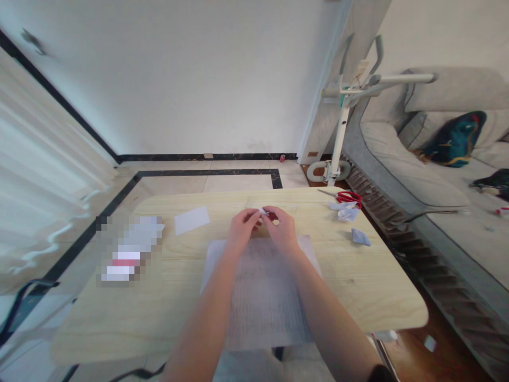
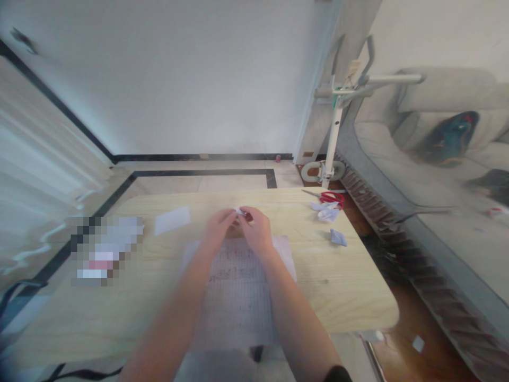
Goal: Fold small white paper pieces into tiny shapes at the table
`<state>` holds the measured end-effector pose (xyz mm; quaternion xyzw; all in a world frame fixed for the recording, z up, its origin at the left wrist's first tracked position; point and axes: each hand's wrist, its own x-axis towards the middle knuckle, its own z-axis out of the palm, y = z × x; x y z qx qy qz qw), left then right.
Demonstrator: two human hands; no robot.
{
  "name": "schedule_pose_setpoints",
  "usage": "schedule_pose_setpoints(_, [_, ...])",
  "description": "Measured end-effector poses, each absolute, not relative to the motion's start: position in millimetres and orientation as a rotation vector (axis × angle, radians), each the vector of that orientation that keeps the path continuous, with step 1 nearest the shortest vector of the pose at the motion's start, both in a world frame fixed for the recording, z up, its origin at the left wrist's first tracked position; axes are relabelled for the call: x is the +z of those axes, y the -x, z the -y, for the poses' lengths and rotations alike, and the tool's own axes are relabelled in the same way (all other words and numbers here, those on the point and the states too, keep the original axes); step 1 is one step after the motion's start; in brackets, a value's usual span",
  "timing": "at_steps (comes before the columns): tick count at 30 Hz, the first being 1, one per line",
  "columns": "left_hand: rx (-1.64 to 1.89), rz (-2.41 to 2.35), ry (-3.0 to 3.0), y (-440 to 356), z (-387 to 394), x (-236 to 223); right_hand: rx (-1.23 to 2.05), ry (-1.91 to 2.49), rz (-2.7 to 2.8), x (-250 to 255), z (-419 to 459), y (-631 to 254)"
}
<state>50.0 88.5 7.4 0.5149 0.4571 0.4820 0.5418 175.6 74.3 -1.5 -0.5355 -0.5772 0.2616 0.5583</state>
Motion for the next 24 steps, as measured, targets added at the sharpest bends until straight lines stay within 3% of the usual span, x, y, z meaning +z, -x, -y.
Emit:
schedule_pose_setpoints(12, [1.24,-1.278,-1.397,-53.1,-85.3,14.1,0.671,1.243,1.394,-0.5,-74.6,-173.5])
schedule_pose_setpoints(24, [1.209,-1.251,-1.414,-50.7,-85.9,13.4,1.076,1.136,1.135,-1.5,-81.0,-180.2])
